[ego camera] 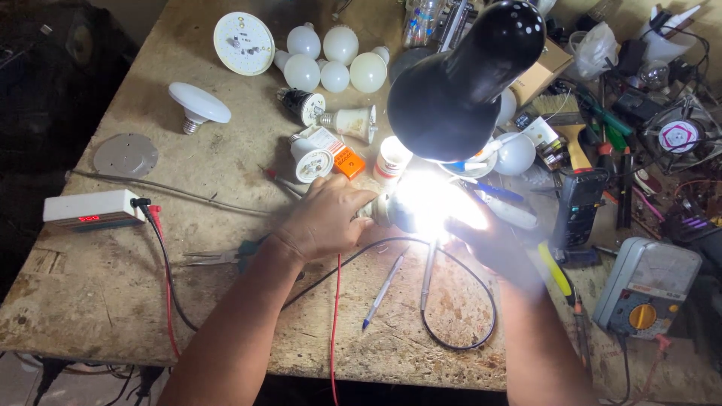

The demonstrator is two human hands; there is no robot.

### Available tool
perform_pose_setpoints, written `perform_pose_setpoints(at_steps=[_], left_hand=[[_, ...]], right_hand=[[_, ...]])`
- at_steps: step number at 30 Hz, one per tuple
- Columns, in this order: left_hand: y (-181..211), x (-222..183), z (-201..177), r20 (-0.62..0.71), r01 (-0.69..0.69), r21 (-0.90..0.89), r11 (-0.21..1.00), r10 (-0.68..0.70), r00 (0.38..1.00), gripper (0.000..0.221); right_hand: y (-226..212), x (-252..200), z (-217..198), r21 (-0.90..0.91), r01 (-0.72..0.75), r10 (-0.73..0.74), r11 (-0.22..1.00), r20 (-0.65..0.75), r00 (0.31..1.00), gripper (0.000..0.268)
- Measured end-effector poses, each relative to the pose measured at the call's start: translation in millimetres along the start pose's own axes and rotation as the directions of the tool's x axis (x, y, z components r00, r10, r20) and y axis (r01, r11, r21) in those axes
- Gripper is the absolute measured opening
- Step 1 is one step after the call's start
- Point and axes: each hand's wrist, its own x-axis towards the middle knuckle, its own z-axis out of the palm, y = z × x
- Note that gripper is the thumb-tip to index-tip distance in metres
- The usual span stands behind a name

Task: Repairing and testing LED light bulbs by applying adhesive and checking electrical connections at a workbench.

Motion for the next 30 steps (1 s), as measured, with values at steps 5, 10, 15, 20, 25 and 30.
perform_pose_setpoints(at_steps=[5, 10, 15, 20, 25, 30], left_hand=[[-7, 2, 22, -0.079, -0.019, 0.152, 0.988, 0.032, 0.996, 0.058], [-8, 7, 30, -0.114, 0.051, 0.106, 0.993, -0.039, 0.993, 0.046], [-11, 8, 26, -0.067, 0.045, 0.067, 0.997, -0.041, 0.997, 0.042], [-6, 4, 19, 0.003, 0.048, 0.083, 0.995, -0.048, 0.999, 0.041], [-5, 4, 18, 0.002, 0.044, 0.097, 0.994, -0.045, 0.999, 0.041], [-4, 5, 16, 0.016, 0.052, 0.086, 0.995, -0.054, 0.998, 0.038]], right_hand=[[-10, 17, -5, -0.361, -0.16, 0.153, 0.919, -0.047, 0.987, 0.076], [18, 16, 4, -0.483, 0.03, -0.078, 0.875, -0.081, 0.994, 0.055], [-7, 2, -1, -0.333, -0.075, 0.107, 0.94, 0.077, 0.991, 0.079], [-11, 2, -1, -0.321, -0.038, 0.077, 0.946, 0.11, 0.991, 0.077], [-14, 1, -3, -0.308, -0.016, 0.058, 0.951, 0.124, 0.991, 0.075], [-6, 8, -8, -0.25, 0.01, 0.031, 0.968, 0.16, 0.987, 0.073]])
